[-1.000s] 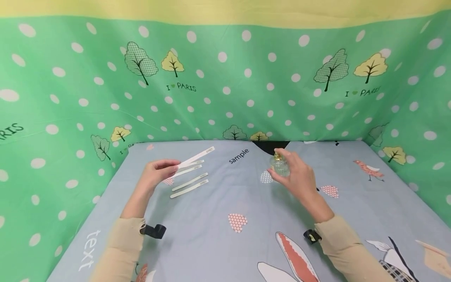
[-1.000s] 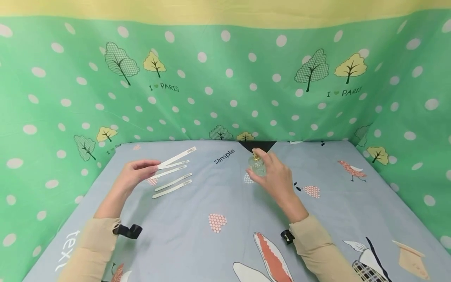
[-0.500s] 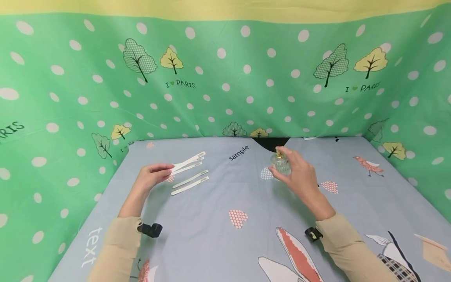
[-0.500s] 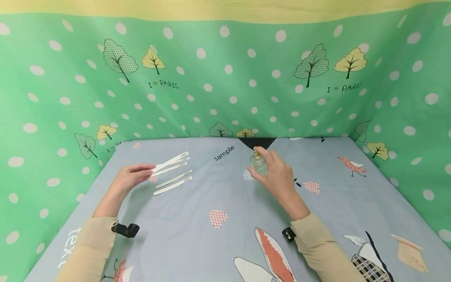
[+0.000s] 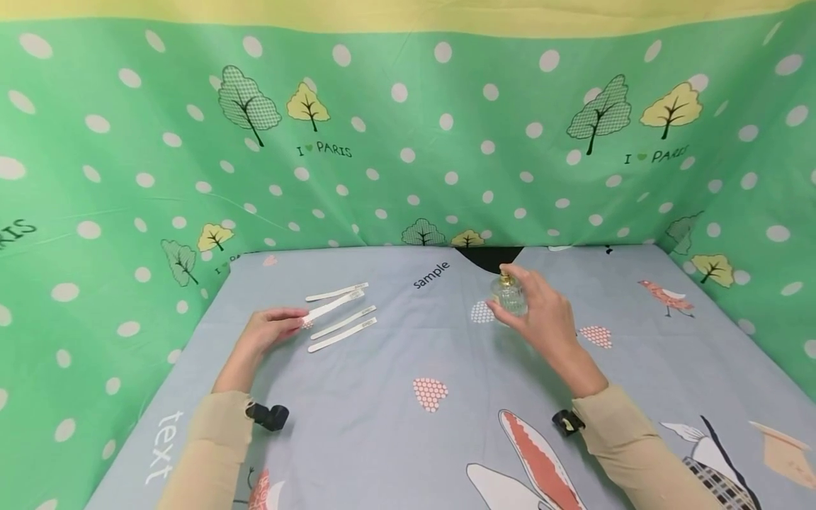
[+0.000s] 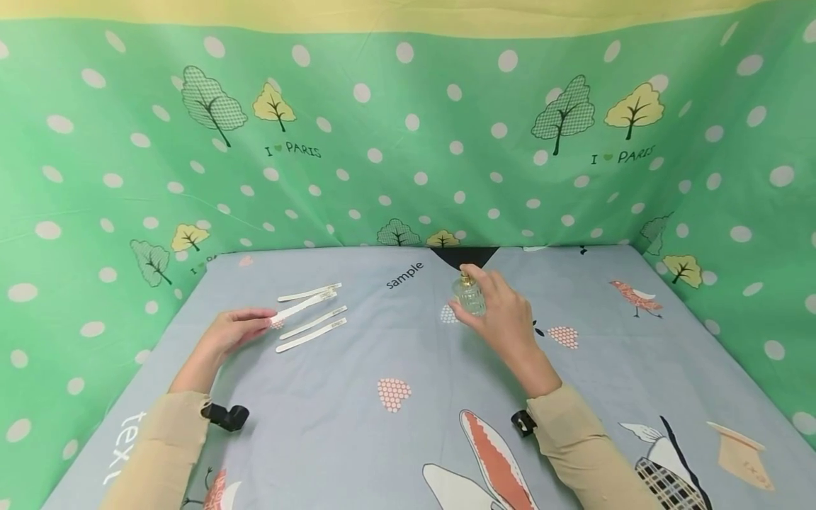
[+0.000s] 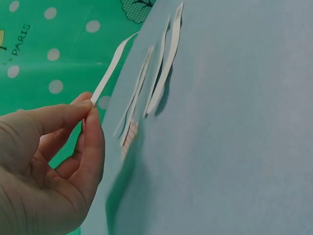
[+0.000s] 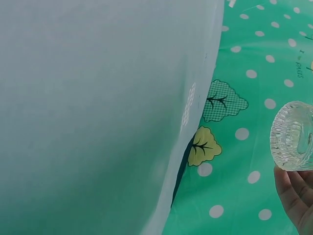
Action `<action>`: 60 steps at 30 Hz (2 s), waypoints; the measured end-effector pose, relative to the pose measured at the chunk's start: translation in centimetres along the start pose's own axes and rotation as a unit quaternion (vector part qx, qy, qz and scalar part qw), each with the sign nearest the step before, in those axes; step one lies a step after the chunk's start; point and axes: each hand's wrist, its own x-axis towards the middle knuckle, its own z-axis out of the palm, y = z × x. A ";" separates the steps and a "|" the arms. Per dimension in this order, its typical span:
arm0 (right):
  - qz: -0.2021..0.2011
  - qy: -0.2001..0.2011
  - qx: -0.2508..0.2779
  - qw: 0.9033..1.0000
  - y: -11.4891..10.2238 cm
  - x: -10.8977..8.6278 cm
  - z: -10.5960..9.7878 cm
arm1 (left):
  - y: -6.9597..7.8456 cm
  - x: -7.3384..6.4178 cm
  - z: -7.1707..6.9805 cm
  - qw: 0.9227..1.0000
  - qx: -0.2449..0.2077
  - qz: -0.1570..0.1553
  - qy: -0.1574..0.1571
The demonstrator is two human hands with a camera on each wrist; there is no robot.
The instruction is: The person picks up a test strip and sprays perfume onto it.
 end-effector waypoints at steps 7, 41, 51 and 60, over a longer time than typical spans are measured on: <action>-0.002 -0.006 0.002 1.000 -0.1 0.1 0.1 | -0.9 0.5 -0.4 0.999 -0.007 -0.035 -0.008; 0.001 -0.015 0.004 1.000 -0.1 0.4 0.1 | -1.1 0.8 -0.7 0.991 0.117 -0.054 0.042; -0.001 -0.015 0.004 1.000 -0.2 0.2 0.3 | -0.7 0.4 -0.1 0.995 0.079 -0.052 0.034; 0.007 -0.020 0.005 1.000 -0.3 0.1 0.4 | -0.3 0.0 0.8 0.995 0.083 -0.043 0.027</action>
